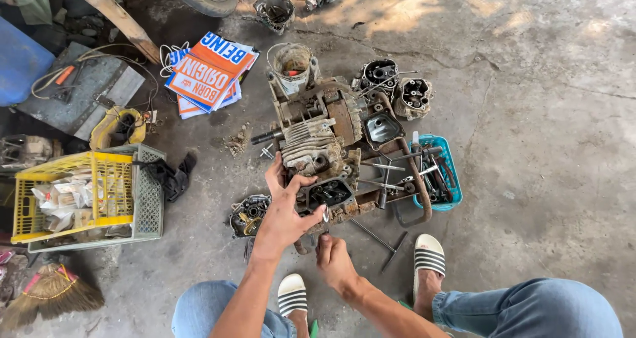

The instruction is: Disassembling and inspecting motorcycle engine components on the ground

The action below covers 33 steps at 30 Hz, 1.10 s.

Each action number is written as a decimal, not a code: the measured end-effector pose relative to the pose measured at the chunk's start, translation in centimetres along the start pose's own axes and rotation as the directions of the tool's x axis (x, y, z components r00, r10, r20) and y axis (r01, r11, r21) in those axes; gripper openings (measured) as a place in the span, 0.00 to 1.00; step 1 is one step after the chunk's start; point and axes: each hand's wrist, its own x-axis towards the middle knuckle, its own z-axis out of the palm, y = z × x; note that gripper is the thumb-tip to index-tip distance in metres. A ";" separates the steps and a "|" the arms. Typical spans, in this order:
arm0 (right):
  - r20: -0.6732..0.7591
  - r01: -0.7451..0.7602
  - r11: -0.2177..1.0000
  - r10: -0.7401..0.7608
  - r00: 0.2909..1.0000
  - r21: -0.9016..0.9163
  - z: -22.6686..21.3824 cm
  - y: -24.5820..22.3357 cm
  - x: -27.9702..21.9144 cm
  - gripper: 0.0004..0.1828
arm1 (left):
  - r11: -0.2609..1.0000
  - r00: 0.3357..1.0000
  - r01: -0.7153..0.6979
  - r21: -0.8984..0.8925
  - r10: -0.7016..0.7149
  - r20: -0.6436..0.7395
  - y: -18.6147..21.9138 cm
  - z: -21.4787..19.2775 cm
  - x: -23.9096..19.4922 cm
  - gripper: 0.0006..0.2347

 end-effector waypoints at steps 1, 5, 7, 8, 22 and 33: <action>0.058 0.002 0.998 -0.006 0.998 0.069 -0.2 0.0 0.0 0.26 | 1.000 1.000 -0.008 -0.017 0.008 -0.001 0.1 0.1 0.0 0.22; 0.065 0.102 0.977 -0.115 0.991 0.187 0.5 1.4 0.3 0.26 | 1.000 1.000 -0.012 -0.022 0.012 -0.012 0.1 0.2 -0.2 0.22; 0.088 0.095 0.974 -0.114 0.990 0.204 0.2 1.7 0.7 0.25 | 0.999 1.000 -0.011 -0.031 0.010 -0.005 -0.2 0.1 0.0 0.22; 0.113 0.077 0.972 -0.104 0.988 0.220 0.0 1.9 0.7 0.25 | 0.999 1.000 0.000 -0.041 0.001 0.006 -0.2 0.1 -0.1 0.22; 0.265 0.093 0.817 0.075 0.961 -0.569 -8.5 -4.5 2.6 0.26 | 0.995 0.998 0.058 -0.079 -0.057 0.012 1.5 -0.9 0.3 0.23; 0.202 -0.028 0.974 0.074 0.977 -0.223 -5.0 -2.5 0.4 0.24 | 0.999 0.999 -0.034 -0.039 0.035 0.026 -0.2 -0.7 0.2 0.24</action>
